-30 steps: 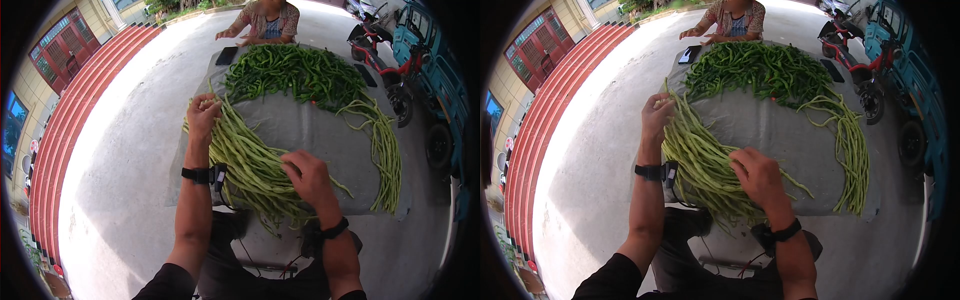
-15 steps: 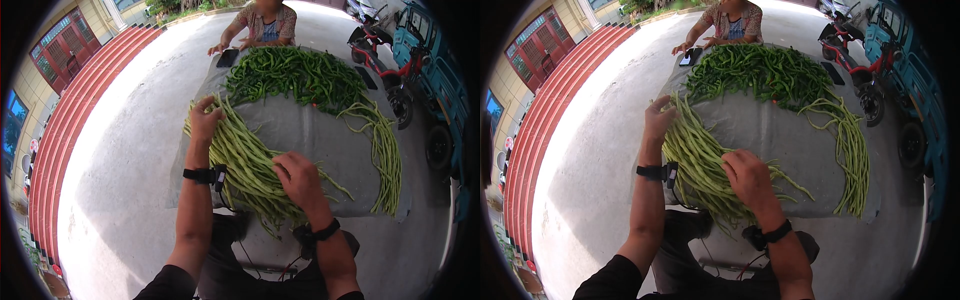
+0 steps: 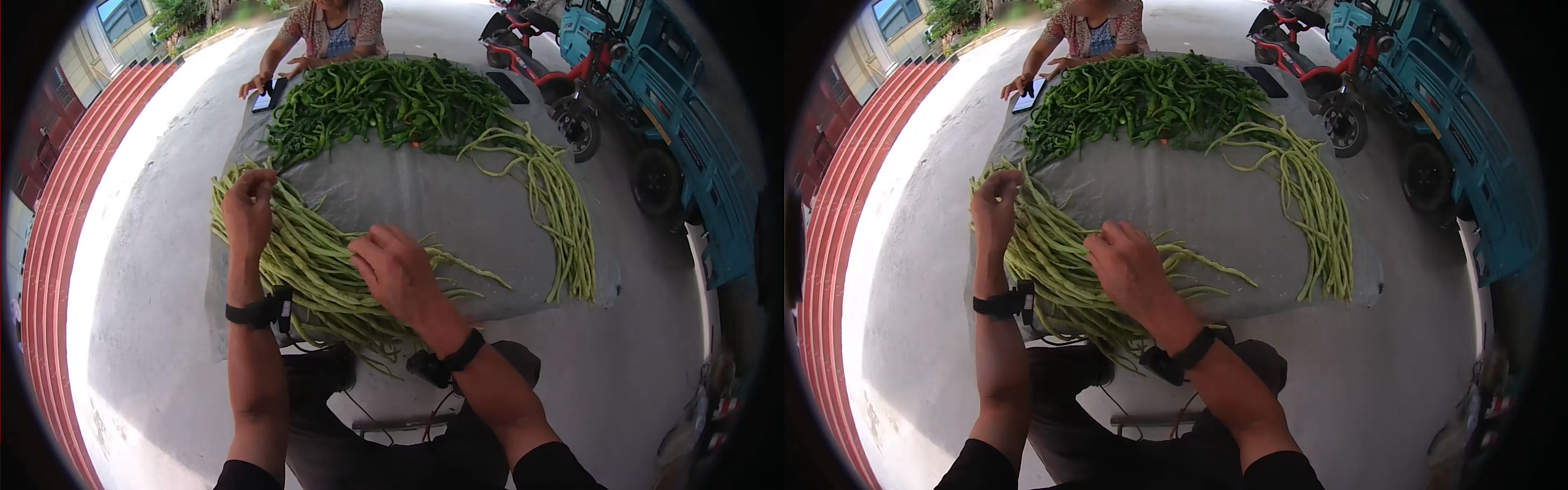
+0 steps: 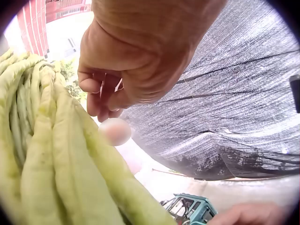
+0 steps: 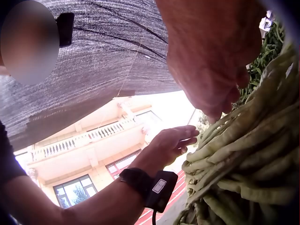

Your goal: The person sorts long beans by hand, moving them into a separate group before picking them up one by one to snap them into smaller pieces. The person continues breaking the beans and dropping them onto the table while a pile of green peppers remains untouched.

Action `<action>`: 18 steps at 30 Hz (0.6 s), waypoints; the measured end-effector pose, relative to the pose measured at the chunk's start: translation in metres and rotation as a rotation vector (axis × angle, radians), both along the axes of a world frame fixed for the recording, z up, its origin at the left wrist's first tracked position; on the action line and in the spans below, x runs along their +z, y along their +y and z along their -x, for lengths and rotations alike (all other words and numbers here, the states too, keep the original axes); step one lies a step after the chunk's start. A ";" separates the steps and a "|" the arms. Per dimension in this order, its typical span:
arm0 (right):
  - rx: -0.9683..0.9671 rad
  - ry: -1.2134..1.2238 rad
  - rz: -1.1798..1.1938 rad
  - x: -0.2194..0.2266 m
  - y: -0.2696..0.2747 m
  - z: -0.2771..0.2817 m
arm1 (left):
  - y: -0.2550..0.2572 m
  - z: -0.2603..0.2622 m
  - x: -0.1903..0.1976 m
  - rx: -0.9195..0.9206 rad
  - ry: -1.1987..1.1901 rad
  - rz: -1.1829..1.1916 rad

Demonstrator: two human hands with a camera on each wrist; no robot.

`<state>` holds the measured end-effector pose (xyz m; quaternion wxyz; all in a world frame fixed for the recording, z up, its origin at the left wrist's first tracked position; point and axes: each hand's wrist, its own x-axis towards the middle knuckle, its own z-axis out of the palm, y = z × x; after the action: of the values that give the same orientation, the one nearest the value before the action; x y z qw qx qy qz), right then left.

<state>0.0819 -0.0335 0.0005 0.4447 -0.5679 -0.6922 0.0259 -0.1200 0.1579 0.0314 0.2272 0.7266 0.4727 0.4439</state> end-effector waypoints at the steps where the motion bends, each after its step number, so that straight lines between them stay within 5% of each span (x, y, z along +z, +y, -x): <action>1: -0.010 -0.008 -0.002 0.001 -0.002 -0.001 | 0.000 -0.001 -0.001 -0.011 0.008 -0.002; 12: -0.177 0.066 -0.036 0.008 -0.016 -0.055 | 0.004 -0.001 -0.012 -0.194 -0.089 0.016; 18: -0.644 -0.056 0.113 -0.005 -0.055 -0.162 | 0.003 0.001 -0.012 -0.245 -0.207 0.060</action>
<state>0.2437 -0.0880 -0.0050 0.3784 -0.7819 -0.4865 -0.0935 -0.1207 0.1612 0.0193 0.3485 0.7219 0.3677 0.4713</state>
